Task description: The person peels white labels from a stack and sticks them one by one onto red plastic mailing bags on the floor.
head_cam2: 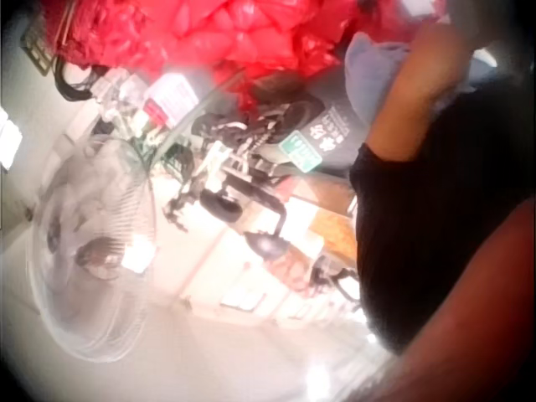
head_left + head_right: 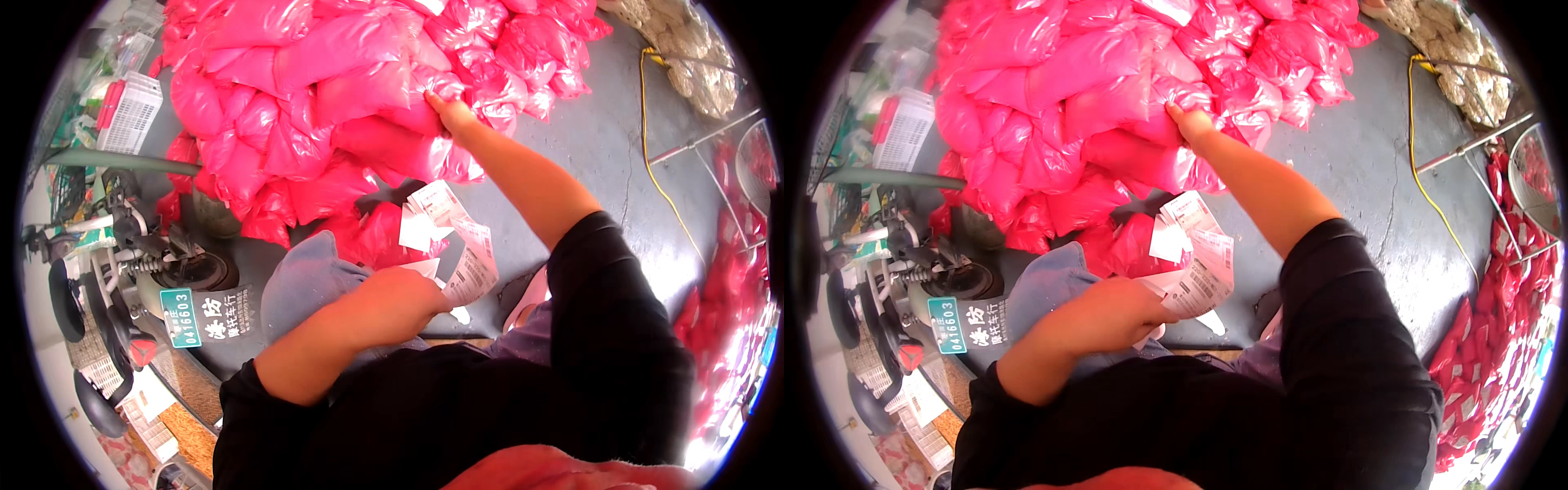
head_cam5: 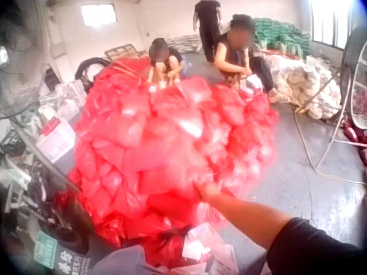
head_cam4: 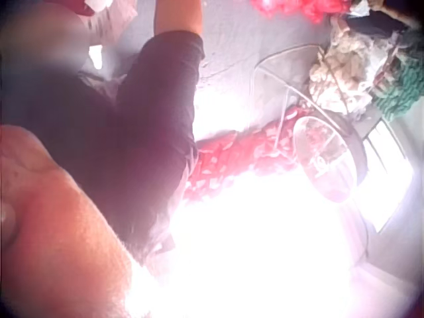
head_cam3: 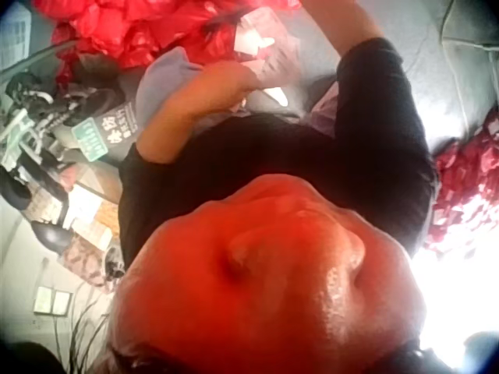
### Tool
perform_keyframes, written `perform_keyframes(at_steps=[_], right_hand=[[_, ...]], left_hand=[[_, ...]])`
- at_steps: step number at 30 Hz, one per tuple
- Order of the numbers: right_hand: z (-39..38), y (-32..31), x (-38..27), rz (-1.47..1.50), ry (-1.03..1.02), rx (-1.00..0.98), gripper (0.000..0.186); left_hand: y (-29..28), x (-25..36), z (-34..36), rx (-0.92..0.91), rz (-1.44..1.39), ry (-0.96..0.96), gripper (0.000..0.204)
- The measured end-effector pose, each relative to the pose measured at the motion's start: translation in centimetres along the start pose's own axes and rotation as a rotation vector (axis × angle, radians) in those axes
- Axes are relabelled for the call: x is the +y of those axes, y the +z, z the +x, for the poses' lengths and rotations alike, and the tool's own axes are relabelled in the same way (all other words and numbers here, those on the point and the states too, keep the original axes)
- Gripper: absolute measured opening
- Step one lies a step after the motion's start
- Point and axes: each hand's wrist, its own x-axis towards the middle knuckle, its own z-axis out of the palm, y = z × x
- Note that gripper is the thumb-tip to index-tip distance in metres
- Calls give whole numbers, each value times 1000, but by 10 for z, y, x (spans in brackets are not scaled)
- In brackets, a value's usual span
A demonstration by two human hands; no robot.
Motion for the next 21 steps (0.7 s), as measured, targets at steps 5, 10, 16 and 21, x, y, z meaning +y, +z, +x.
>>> perform_keyframes(at_steps=[5,10,16,21], right_hand=[[-35,-50,-26,111,-156,-103,19],[-102,-161,54,379,-63,21,33],[-116,-304,303,-189,396,117,47],[-114,-301,406,-830,87,712,55]], left_hand=[[-6,-9,4,-21,-74,24,25],[-2,3,24,15,-199,104,35],[16,7,53,-115,-429,-121,41],[46,-15,112,-79,-545,-163,76]])
